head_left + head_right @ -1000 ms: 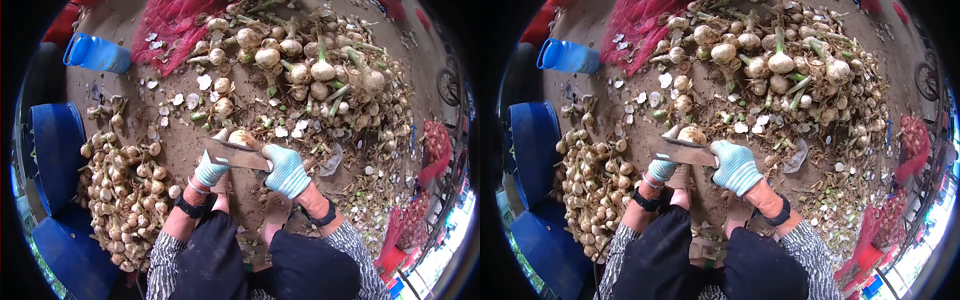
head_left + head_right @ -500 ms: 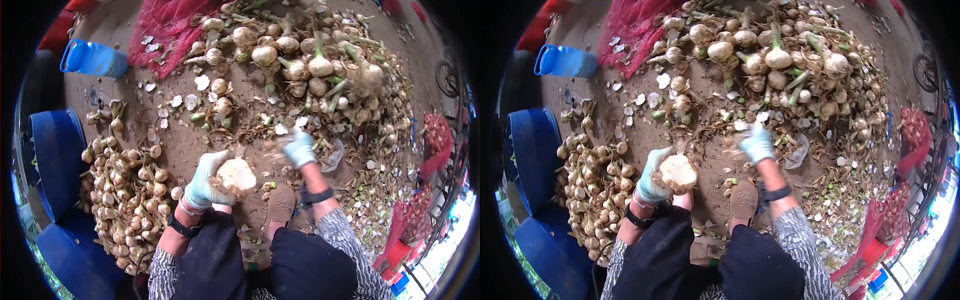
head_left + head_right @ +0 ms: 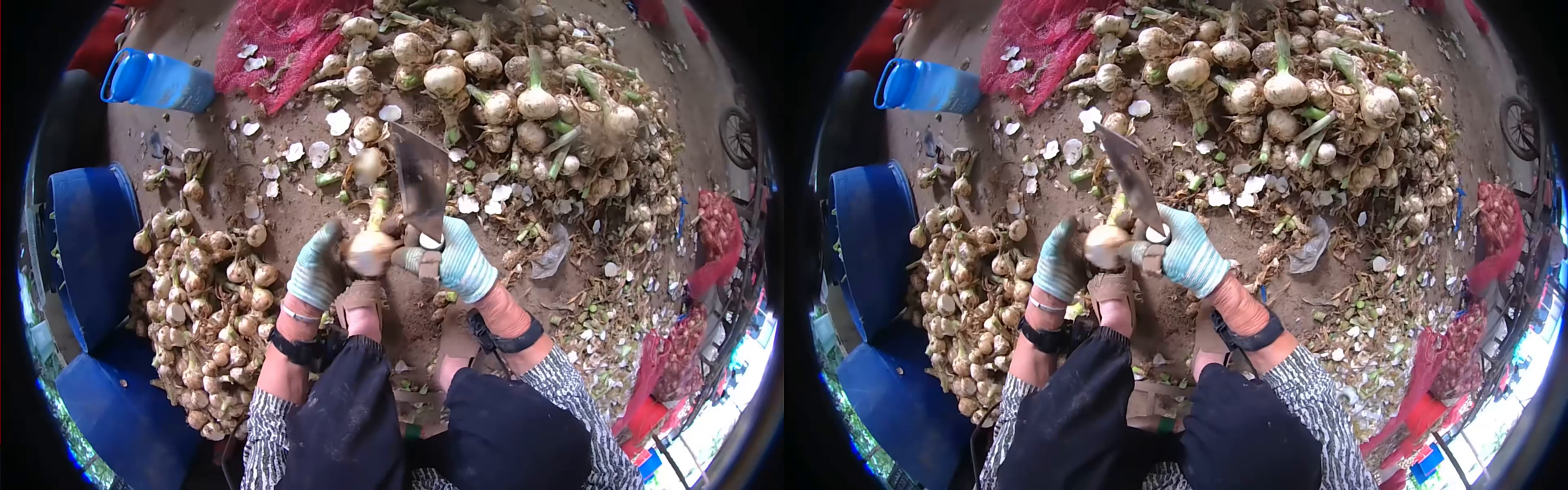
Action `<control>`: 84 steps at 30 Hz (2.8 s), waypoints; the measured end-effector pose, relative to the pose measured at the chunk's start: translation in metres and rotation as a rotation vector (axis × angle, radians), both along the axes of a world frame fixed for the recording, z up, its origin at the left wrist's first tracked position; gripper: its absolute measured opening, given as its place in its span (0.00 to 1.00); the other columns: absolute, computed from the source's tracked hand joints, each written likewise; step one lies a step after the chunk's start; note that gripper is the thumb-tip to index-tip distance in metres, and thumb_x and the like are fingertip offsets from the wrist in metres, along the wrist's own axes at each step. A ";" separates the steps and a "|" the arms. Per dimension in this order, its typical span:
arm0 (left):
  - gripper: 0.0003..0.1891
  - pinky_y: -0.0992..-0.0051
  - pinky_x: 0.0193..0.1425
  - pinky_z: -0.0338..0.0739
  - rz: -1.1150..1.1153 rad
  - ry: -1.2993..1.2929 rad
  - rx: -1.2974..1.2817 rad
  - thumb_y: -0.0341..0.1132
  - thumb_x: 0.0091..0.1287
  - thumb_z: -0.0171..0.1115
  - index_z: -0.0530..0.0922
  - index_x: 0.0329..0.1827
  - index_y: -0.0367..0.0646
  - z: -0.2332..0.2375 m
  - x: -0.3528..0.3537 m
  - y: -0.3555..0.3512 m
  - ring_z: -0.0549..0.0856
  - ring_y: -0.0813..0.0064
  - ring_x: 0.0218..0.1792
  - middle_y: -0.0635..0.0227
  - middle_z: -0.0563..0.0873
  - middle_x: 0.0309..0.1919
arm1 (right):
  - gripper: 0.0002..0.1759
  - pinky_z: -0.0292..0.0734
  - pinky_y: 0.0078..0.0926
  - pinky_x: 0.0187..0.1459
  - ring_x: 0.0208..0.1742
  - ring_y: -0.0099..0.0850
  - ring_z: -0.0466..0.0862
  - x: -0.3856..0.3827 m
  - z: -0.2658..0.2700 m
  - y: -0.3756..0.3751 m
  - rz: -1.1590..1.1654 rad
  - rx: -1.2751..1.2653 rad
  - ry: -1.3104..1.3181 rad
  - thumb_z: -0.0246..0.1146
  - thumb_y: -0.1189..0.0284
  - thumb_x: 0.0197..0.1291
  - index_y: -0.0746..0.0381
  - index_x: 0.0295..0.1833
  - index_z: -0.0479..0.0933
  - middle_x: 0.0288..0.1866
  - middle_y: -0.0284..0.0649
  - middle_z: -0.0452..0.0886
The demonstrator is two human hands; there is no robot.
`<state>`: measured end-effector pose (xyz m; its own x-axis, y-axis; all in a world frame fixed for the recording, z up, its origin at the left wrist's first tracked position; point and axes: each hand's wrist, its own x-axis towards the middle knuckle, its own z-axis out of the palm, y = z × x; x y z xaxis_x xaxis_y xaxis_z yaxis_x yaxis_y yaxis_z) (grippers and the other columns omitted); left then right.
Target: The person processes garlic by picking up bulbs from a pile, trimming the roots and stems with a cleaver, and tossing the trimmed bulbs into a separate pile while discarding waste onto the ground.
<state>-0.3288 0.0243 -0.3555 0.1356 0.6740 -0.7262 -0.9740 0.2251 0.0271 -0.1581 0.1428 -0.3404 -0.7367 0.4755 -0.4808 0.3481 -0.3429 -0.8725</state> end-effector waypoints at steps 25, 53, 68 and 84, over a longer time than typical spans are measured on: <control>0.21 0.70 0.49 0.76 -0.477 2.505 -0.891 0.29 0.43 0.72 0.78 0.43 0.37 0.100 -0.136 -0.169 0.79 0.67 0.43 0.60 0.79 0.41 | 0.12 0.72 0.16 0.28 0.26 0.18 0.76 0.017 -0.080 0.038 -0.164 0.239 -0.343 0.70 0.74 0.45 0.64 0.33 0.74 0.22 0.30 0.75; 0.24 0.79 0.42 0.74 -0.364 0.717 0.203 0.31 0.50 0.67 0.71 0.50 0.33 -0.011 0.025 0.038 0.78 0.81 0.35 0.68 0.81 0.36 | 0.17 0.75 0.33 0.31 0.30 0.43 0.79 0.015 -0.016 -0.005 -0.033 0.532 -0.174 0.66 0.75 0.37 0.65 0.36 0.72 0.31 0.47 0.76; 0.19 0.77 0.38 0.75 -0.438 1.210 0.364 0.29 0.47 0.67 0.73 0.42 0.36 -0.024 0.013 0.017 0.80 0.80 0.35 0.67 0.82 0.34 | 0.16 0.75 0.41 0.34 0.33 0.49 0.78 0.016 -0.020 -0.013 0.272 0.825 -0.249 0.65 0.71 0.34 0.61 0.34 0.73 0.30 0.47 0.76; 0.27 0.76 0.40 0.78 -0.608 1.540 0.120 0.38 0.41 0.73 0.76 0.44 0.34 -0.022 -0.021 0.005 0.83 0.72 0.34 0.61 0.82 0.35 | 0.13 0.73 0.31 0.25 0.20 0.36 0.77 0.030 -0.030 -0.022 -0.077 0.548 -0.176 0.69 0.68 0.43 0.63 0.27 0.72 0.19 0.45 0.75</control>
<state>-0.3496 0.0289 -0.3776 -0.3667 0.8530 -0.3713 0.2040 0.4631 0.8625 -0.1282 0.1212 -0.3702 -0.6213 0.7386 -0.2616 0.4959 0.1122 -0.8611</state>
